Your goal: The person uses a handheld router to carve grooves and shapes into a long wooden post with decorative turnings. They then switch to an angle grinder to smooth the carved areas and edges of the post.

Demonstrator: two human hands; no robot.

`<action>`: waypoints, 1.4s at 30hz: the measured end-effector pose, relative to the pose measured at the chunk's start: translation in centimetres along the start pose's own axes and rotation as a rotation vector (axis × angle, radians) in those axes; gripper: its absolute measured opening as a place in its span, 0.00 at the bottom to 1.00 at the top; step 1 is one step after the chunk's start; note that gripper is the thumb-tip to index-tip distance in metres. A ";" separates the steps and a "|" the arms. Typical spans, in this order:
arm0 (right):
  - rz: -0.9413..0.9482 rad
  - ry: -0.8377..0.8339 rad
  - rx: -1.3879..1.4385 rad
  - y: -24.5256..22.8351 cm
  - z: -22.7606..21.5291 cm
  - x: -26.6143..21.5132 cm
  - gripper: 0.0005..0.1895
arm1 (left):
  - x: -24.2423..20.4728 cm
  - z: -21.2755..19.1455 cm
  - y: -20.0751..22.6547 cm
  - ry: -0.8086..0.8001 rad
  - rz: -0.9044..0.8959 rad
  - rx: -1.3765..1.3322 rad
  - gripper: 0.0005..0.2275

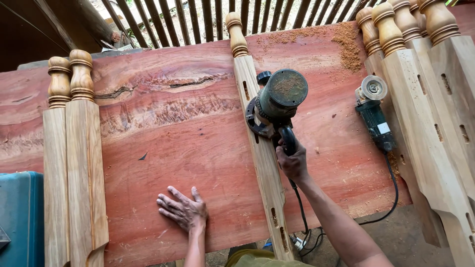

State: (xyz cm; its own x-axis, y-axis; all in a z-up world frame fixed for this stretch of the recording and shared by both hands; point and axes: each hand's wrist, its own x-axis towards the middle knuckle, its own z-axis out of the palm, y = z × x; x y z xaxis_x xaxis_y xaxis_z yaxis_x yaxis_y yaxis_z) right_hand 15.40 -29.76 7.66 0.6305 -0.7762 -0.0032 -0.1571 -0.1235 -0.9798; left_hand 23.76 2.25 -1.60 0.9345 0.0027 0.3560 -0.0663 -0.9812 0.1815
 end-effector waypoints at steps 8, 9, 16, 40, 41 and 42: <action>0.009 0.016 0.006 -0.1 0.7 1.5 0.04 | 0.1 -0.2 0.1 0.021 0.011 0.026 0.34; 0.020 0.020 -0.005 0.2 0.7 1.9 0.04 | 0.1 -0.1 0.1 0.022 0.009 0.030 0.34; -0.014 -0.003 -0.017 -1.6 1.2 2.9 0.04 | 0.1 -0.3 0.2 0.006 0.001 0.043 0.34; -0.030 0.000 0.050 -2.4 2.8 6.9 0.04 | 0.5 -0.8 0.5 -0.027 -0.002 0.051 0.34; -0.030 -0.013 0.079 -2.4 2.8 7.0 0.04 | 0.5 -0.8 0.5 -0.029 0.000 0.049 0.34; -0.030 -0.026 0.109 -2.5 2.9 7.1 0.03 | 0.5 -0.8 0.5 -0.031 0.002 0.048 0.34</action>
State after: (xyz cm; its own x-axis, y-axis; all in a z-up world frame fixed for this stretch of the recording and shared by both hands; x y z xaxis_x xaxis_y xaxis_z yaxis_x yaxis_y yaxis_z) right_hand 22.45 -33.20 9.49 0.6535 -0.7566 0.0229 -0.0551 -0.0777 -0.9955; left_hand 23.89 1.92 -0.59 0.9449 -0.0042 0.3272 -0.0515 -0.9894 0.1360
